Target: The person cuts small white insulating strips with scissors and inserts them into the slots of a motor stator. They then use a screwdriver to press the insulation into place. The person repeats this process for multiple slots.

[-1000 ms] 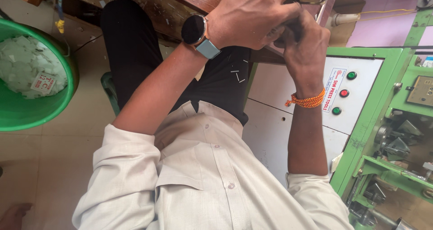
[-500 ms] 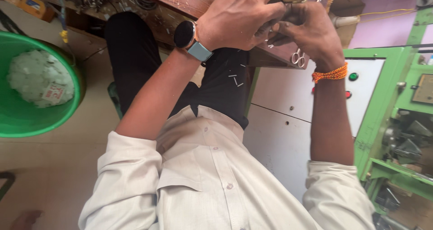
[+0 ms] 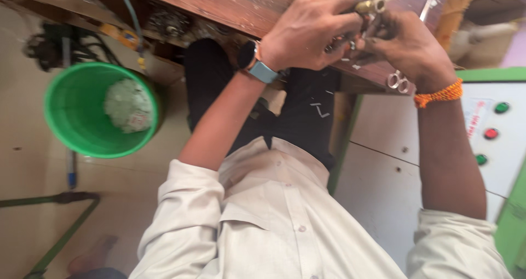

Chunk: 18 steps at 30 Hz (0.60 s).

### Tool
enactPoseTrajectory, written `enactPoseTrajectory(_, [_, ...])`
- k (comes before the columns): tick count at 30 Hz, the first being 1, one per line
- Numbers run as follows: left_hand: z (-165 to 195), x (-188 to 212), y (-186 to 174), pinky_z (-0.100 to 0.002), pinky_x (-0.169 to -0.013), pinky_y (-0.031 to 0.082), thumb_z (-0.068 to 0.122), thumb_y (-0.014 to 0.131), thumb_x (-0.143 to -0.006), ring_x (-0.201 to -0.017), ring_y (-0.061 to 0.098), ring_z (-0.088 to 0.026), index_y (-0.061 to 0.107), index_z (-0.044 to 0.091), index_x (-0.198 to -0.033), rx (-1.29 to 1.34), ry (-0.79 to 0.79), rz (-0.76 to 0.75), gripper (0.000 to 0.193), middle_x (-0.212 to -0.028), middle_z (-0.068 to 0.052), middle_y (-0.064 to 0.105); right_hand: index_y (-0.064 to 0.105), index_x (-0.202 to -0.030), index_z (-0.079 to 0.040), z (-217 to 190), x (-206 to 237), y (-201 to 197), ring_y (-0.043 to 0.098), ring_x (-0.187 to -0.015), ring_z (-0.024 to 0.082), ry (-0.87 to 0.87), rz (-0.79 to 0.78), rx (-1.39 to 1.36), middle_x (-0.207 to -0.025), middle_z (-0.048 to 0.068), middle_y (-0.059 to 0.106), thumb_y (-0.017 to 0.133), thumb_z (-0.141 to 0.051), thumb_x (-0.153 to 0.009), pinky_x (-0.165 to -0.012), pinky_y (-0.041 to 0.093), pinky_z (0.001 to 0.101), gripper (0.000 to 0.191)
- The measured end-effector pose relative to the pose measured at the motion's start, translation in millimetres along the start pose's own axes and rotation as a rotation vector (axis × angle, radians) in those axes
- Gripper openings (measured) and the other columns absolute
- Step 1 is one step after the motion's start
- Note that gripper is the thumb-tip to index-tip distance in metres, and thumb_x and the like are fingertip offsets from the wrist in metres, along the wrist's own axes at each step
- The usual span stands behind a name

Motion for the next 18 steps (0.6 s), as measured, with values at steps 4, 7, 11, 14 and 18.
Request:
enactPoseTrajectory(4, [1.3, -4.6, 2.6, -0.04, -0.083, 0.058, 0.022, 0.081, -0.086, -0.099, 0.072, -0.027, 0.068, 0.014, -0.116, 0.024, -0.019, -0.064, 0.033, -0.137, -0.005, 0.06, 0.07, -0.115, -0.001, 3.2, -2.2, -3.7, 0.07, -0.08, 0.026, -0.077, 0.044, 0.353, -0.094, 0.016, 0.074, 0.075, -0.018, -0.092, -0.076, 0.053, 0.0419, 0.029])
enactPoseTrajectory(7, [0.3, -9.2, -0.6, -0.037, -0.081, 0.061, 0.028, 0.081, -0.081, -0.094, 0.073, -0.026, 0.068, 0.021, -0.114, -0.006, -0.049, -0.054, 0.036, -0.135, -0.004, 0.06, 0.07, -0.118, -0.002, 3.3, -17.6, 1.4, 0.071, -0.088, 0.036, -0.151, 0.051, 0.556, -0.095, 0.022, 0.072, 0.078, -0.022, -0.092, -0.074, 0.054, 0.0463, 0.034])
enactPoseTrajectory(11, [10.3, -20.3, -9.9, -0.033, -0.078, 0.062, 0.026, 0.073, -0.084, -0.09, 0.076, -0.02, 0.068, 0.029, -0.109, -0.073, -0.089, -0.062, 0.026, -0.139, 0.005, 0.059, 0.067, -0.125, -0.006, 16.8, -55.5, 13.3, 0.07, -0.086, 0.033, -0.007, 0.027, 0.796, -0.096, 0.02, 0.073, 0.075, -0.037, -0.091, -0.073, 0.055, 0.0432, 0.046])
enactPoseTrajectory(14, [10.7, -23.6, -12.7, -0.033, -0.077, 0.062, 0.03, 0.074, -0.088, -0.089, 0.075, -0.017, 0.067, 0.025, -0.106, 0.004, -0.261, -0.216, 0.02, -0.151, -0.001, 0.053, 0.066, -0.127, -0.008, 35.1, -60.9, 15.2, 0.068, -0.083, 0.028, 0.073, -0.046, 0.072, -0.093, 0.017, 0.071, 0.058, -0.053, -0.104, -0.072, 0.053, 0.0385, 0.051])
enactPoseTrajectory(18, [52.2, 0.3, -59.7, -0.038, -0.104, 0.05, 0.02, 0.074, -0.082, -0.125, 0.058, -0.023, 0.065, 0.025, -0.112, -0.084, -0.023, 0.198, 0.032, -0.155, -0.003, 0.042, 0.067, -0.12, 0.004, 81.9, -35.4, 10.7, 0.065, -0.084, 0.022, 0.068, 0.405, -0.127, -0.102, 0.017, 0.068, 0.054, -0.058, -0.116, -0.069, 0.052, 0.0357, 0.063])
Point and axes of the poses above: each hand's wrist, its own x-axis away from the middle knuckle, its own y-axis out of the palm, z = x × y, the point moved 5 cm from there along -x, towards the middle knuckle
